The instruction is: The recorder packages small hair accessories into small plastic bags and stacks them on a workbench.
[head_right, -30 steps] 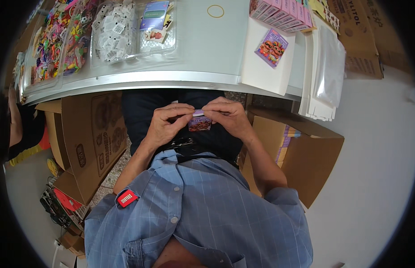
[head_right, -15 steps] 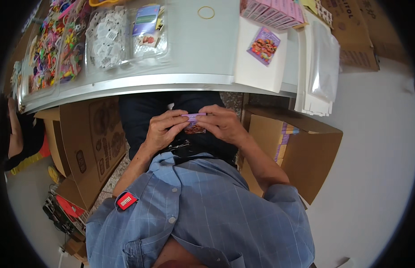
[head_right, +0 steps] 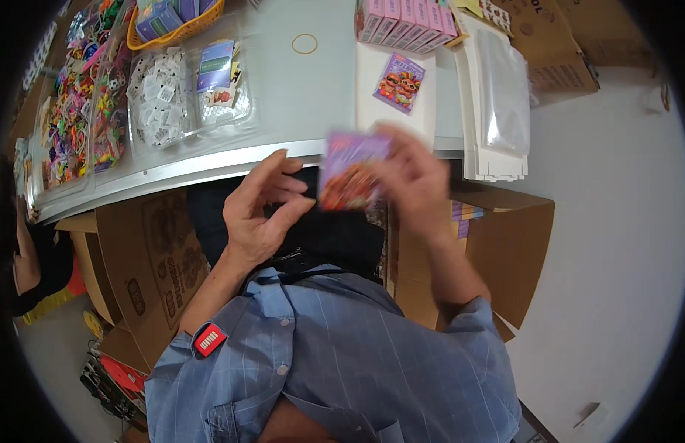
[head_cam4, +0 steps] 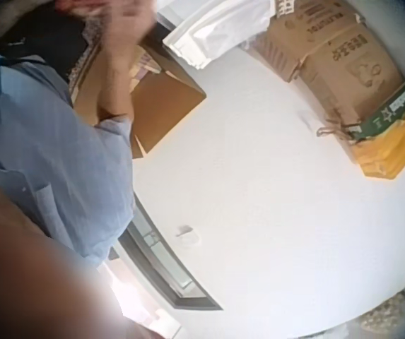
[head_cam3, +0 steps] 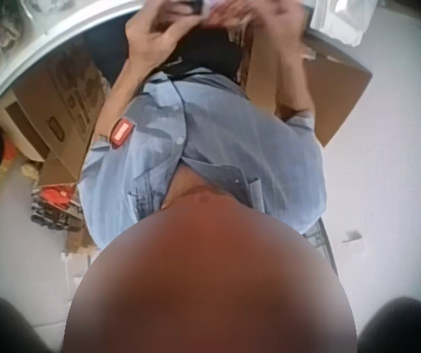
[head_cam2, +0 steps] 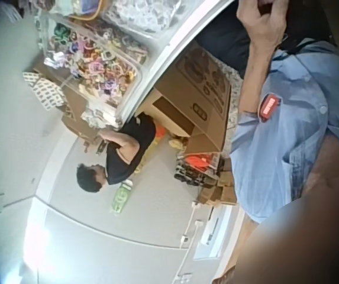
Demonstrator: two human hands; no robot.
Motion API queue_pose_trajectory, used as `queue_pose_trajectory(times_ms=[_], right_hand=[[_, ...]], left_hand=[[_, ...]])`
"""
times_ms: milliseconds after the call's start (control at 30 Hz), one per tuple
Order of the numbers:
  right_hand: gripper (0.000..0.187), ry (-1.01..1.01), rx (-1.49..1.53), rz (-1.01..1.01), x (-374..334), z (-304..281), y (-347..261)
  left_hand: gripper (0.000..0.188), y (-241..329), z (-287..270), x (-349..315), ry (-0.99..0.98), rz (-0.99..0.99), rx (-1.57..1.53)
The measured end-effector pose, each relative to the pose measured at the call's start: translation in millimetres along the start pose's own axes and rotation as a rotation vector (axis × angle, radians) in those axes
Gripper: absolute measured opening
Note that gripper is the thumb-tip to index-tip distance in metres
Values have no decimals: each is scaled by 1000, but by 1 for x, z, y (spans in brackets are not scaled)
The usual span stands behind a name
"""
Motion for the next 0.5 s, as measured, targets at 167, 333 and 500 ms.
queue_pose_trajectory(times_ms=[167, 333, 500], right_hand=[[56, 76, -119, 120, 86, -75, 3], [60, 370, -823, -262, 93, -69, -7], [22, 154, -624, -441, 86, -10, -57]], left_hand=[[39, 1, 5, 8, -30, 8, 20], [32, -9, -32, -25, 92, -67, 74], [24, -34, -66, -58, 283, -225, 55]])
Point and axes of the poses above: each hand's wrist, its own x-axis towards the middle knuckle, its own z-axis out of the palm, y = z × x, the point moved 6 cm from there along x, towards the middle knuckle, and after that the axes turned 11 degrees about -x, right-handed, at the moved point
